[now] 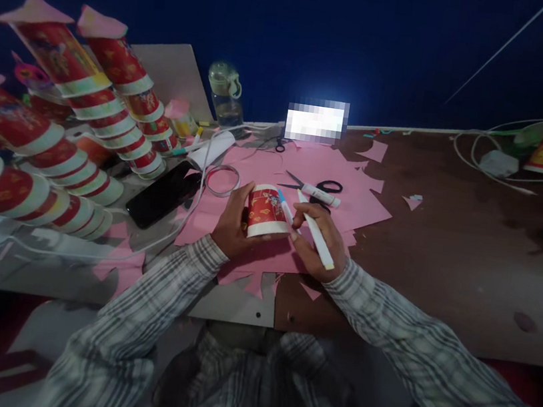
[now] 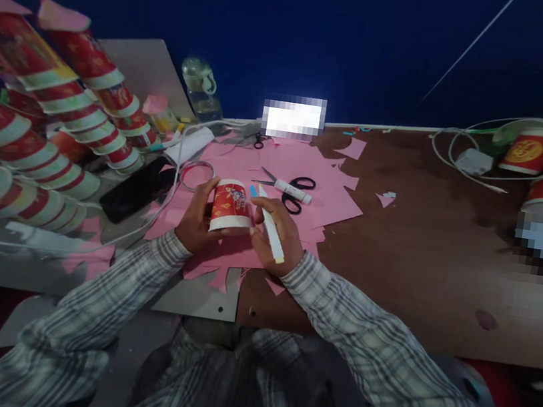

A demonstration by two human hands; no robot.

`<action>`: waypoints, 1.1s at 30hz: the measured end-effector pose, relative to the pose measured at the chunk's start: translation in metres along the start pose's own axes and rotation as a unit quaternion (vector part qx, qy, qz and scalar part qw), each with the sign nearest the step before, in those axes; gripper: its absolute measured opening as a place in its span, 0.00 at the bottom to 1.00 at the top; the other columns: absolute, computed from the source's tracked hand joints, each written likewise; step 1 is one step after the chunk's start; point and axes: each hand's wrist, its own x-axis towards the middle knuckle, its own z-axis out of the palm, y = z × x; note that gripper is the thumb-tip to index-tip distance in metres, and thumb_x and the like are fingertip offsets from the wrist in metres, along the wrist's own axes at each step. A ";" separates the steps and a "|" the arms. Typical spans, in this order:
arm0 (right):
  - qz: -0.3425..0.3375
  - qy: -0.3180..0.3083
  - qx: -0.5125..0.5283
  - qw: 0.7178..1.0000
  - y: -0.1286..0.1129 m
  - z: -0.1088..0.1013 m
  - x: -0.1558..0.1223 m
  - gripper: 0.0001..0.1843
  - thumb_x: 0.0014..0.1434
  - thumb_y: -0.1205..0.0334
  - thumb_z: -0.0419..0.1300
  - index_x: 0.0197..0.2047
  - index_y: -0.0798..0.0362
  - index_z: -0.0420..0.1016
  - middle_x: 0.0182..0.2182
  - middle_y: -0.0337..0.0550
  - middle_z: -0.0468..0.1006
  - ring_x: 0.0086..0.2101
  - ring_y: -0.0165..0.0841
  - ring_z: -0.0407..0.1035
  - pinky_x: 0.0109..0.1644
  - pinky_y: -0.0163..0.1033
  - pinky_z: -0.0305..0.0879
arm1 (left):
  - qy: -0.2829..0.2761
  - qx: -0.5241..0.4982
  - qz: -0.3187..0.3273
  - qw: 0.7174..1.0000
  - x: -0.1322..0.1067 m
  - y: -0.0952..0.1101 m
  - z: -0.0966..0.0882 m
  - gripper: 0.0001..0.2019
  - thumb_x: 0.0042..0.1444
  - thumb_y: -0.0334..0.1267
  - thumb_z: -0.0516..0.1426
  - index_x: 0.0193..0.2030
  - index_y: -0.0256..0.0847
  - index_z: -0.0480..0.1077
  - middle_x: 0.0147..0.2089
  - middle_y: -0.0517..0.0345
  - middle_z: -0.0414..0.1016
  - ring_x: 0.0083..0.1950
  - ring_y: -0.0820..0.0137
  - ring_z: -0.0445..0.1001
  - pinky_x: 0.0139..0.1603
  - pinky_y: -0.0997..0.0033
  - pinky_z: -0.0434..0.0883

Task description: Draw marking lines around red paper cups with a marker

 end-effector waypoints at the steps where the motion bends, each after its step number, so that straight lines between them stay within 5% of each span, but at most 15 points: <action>1: 0.004 -0.001 0.004 1.000 -0.001 0.000 0.000 0.20 0.60 0.61 0.61 0.56 0.49 0.70 0.35 0.42 0.72 0.35 0.36 0.70 0.44 0.47 0.73 | 0.001 0.006 0.007 1.000 0.000 -0.001 0.000 0.52 0.47 0.72 0.60 0.70 0.38 0.54 0.64 0.34 0.62 0.64 0.47 0.67 0.53 0.50 0.78; 6: 0.080 0.028 0.115 0.990 0.001 0.000 -0.006 0.18 0.68 0.51 0.55 0.55 0.49 0.74 0.28 0.40 0.72 0.29 0.33 0.68 0.34 0.43 0.70 | -0.020 0.027 0.024 0.999 0.002 -0.008 -0.002 0.53 0.48 0.73 0.58 0.71 0.37 0.52 0.64 0.33 0.62 0.65 0.46 0.66 0.56 0.48 0.75; 11: 0.081 0.031 0.222 0.971 0.004 0.001 -0.005 0.21 0.69 0.46 0.53 0.46 0.50 0.82 0.21 0.37 0.69 0.23 0.29 0.63 0.27 0.38 0.62 | -0.003 0.105 0.033 0.994 0.003 -0.004 -0.001 0.54 0.48 0.74 0.58 0.70 0.34 0.52 0.62 0.33 0.65 0.65 0.47 0.67 0.64 0.43 0.69; 19: 0.150 0.063 0.202 0.966 -0.001 0.002 0.000 0.28 0.65 0.38 0.55 0.31 0.53 0.81 0.16 0.35 0.64 0.18 0.26 0.57 0.21 0.35 0.54 | 0.022 0.109 0.059 0.992 0.002 -0.002 0.001 0.50 0.50 0.74 0.56 0.69 0.37 0.55 0.60 0.36 0.68 0.62 0.47 0.70 0.63 0.41 0.70; 25: 0.149 0.033 0.197 0.968 -0.005 0.000 0.004 0.28 0.65 0.39 0.56 0.31 0.54 0.81 0.16 0.35 0.64 0.18 0.26 0.57 0.21 0.35 0.56 | 0.008 0.098 0.066 0.993 0.002 -0.005 0.001 0.50 0.51 0.73 0.55 0.69 0.36 0.54 0.62 0.34 0.67 0.63 0.48 0.69 0.62 0.44 0.71; 33: 0.151 0.078 0.199 0.965 0.001 0.003 0.004 0.27 0.65 0.39 0.56 0.32 0.54 0.81 0.15 0.33 0.61 0.18 0.25 0.55 0.21 0.34 0.53 | 0.022 0.097 0.080 0.992 0.002 -0.001 0.002 0.49 0.52 0.72 0.56 0.69 0.36 0.54 0.60 0.35 0.68 0.62 0.46 0.70 0.63 0.40 0.69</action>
